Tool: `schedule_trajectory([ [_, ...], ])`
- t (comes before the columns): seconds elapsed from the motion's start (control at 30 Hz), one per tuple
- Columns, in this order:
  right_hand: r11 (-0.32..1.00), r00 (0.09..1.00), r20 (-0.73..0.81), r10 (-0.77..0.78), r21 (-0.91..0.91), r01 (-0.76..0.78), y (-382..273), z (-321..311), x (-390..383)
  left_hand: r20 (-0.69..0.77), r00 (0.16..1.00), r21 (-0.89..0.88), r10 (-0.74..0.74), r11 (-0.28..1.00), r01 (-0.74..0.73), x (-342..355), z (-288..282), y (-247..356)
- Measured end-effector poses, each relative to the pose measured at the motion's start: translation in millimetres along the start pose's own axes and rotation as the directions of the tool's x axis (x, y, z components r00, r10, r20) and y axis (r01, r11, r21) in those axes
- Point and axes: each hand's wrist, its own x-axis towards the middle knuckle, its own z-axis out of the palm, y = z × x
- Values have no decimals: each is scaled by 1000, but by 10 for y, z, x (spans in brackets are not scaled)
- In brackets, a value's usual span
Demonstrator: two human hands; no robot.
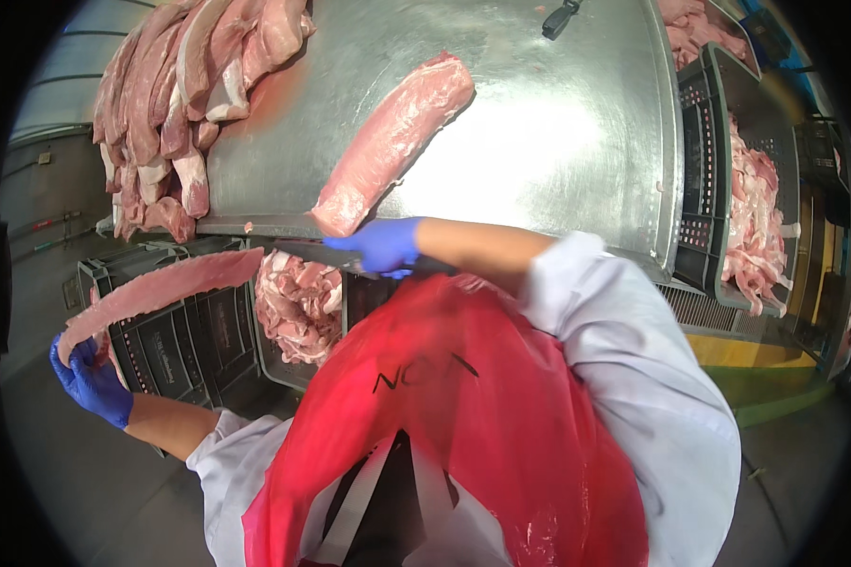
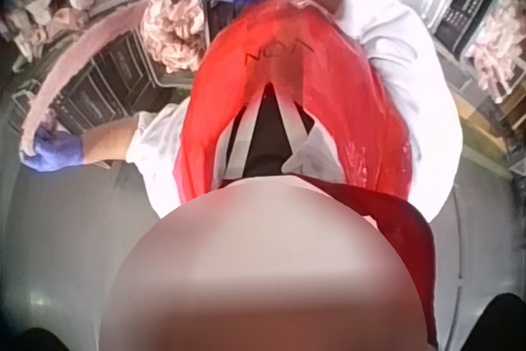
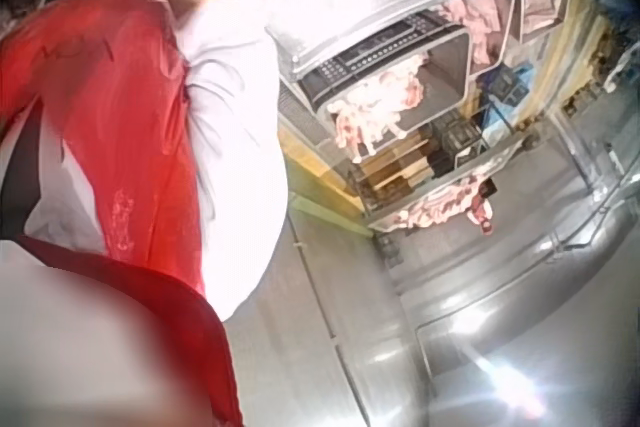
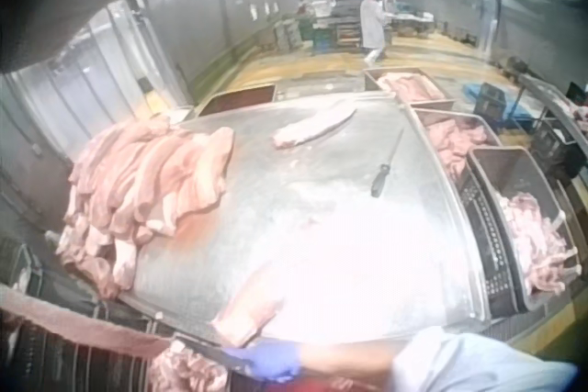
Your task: The person cuts large slabs of raw meat on a stainless steel table using a knife. They trim fat and separate portions, placing the cut pieces into a black plastic crate below the table.
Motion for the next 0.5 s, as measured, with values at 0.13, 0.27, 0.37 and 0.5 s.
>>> schedule_trajectory([
  [0.13, 997, 967, -252, 27, 73, -9, 316, -438, -929, 129, 938, 413, -321, 878, 244, -159, -603, -617],
  [0.27, 960, 694, -669, -266, -251, 127, 773, -1443, -835, 301, 826, 952, -477, 93, -293, -737, 100, -1768],
  [0.37, 902, 687, -685, -243, -420, -100, 138, -2077, -372, 619, 730, 657, -290, 701, -279, -1348, 1663, -2085],
  [0.5, 829, 646, -679, -348, -544, -126, 226, -2560, 248, 598, 674, 788, -434, 473, -395, -2009, 3408, -2141],
])
